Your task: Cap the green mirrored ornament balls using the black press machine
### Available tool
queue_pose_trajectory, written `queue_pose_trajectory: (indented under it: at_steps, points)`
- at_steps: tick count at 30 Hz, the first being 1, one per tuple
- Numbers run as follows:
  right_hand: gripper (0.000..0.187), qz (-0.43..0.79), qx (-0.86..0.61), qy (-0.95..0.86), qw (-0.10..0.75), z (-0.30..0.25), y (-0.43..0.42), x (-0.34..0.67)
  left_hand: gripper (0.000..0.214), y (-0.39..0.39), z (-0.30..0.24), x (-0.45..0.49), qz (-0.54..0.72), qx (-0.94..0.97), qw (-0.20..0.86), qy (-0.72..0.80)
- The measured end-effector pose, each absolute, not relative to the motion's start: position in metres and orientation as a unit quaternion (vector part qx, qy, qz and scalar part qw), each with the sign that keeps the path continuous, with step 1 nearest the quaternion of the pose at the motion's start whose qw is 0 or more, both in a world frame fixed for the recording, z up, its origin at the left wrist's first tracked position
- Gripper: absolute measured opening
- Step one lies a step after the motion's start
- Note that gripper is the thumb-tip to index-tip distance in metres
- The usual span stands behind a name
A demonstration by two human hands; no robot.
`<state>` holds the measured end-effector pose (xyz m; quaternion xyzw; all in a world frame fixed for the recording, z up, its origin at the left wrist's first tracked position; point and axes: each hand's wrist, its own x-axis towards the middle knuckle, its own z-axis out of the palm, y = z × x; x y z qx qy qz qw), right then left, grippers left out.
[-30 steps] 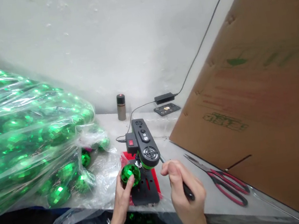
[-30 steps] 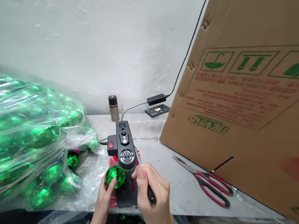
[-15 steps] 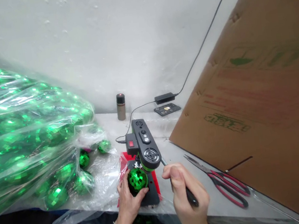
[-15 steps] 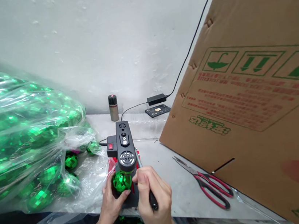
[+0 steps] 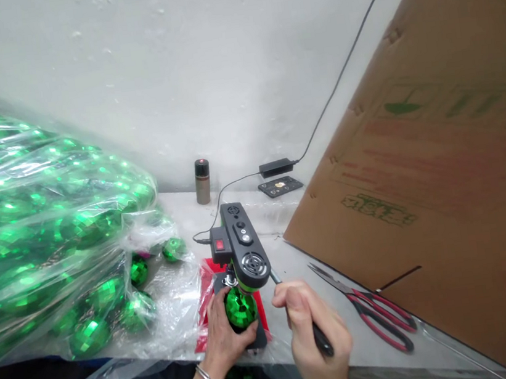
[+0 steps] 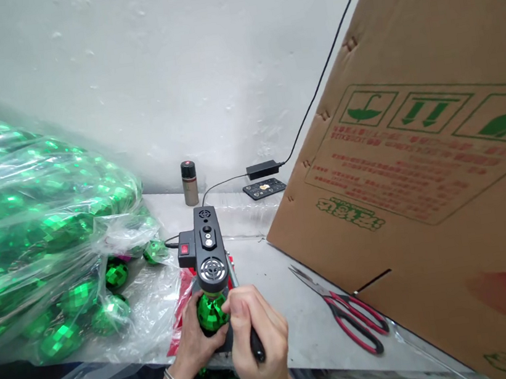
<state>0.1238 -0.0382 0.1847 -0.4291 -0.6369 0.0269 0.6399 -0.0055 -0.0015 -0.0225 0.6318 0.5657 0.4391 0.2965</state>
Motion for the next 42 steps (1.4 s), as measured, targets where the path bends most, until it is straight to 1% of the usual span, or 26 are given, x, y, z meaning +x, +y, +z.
queue_pose_trajectory:
  at_steps: [5, 10, 15, 21, 30, 37, 42]
  points:
    - [0.029, 0.020, -0.429, -0.639, 0.638, 0.163, -0.041, 0.125, 0.084, -0.001, -0.024, -0.006, 0.432, 0.628, 0.298, 0.574]
    - [0.034, 0.025, -0.409, -0.619, 0.670, 0.132, -0.039, 0.125, 0.084, -0.001, -0.028, -0.005, 0.430, 0.637, 0.283, 0.574]
    - [0.033, 0.044, -0.401, -0.604, 0.687, 0.118, -0.038, 0.124, 0.082, -0.003, -0.033, -0.004, 0.431, 0.649, 0.263, 0.570]
    - [0.035, 0.031, -0.389, -0.569, 0.724, 0.110, -0.037, 0.118, 0.083, -0.004, -0.035, -0.003, 0.431, 0.659, 0.250, 0.564]
    - [0.040, 0.014, -0.393, -0.565, 0.725, 0.117, -0.035, 0.114, 0.082, -0.003, -0.036, -0.001, 0.432, 0.662, 0.243, 0.562]
    - [0.044, -0.002, -0.388, -0.560, 0.732, 0.119, -0.031, 0.113, 0.079, -0.003, -0.038, 0.003, 0.455, 0.666, 0.205, 0.555]
    - [0.045, -0.002, -0.383, -0.549, 0.742, 0.122, -0.029, 0.110, 0.079, -0.002, -0.038, 0.004, 0.459, 0.663, 0.207, 0.554]
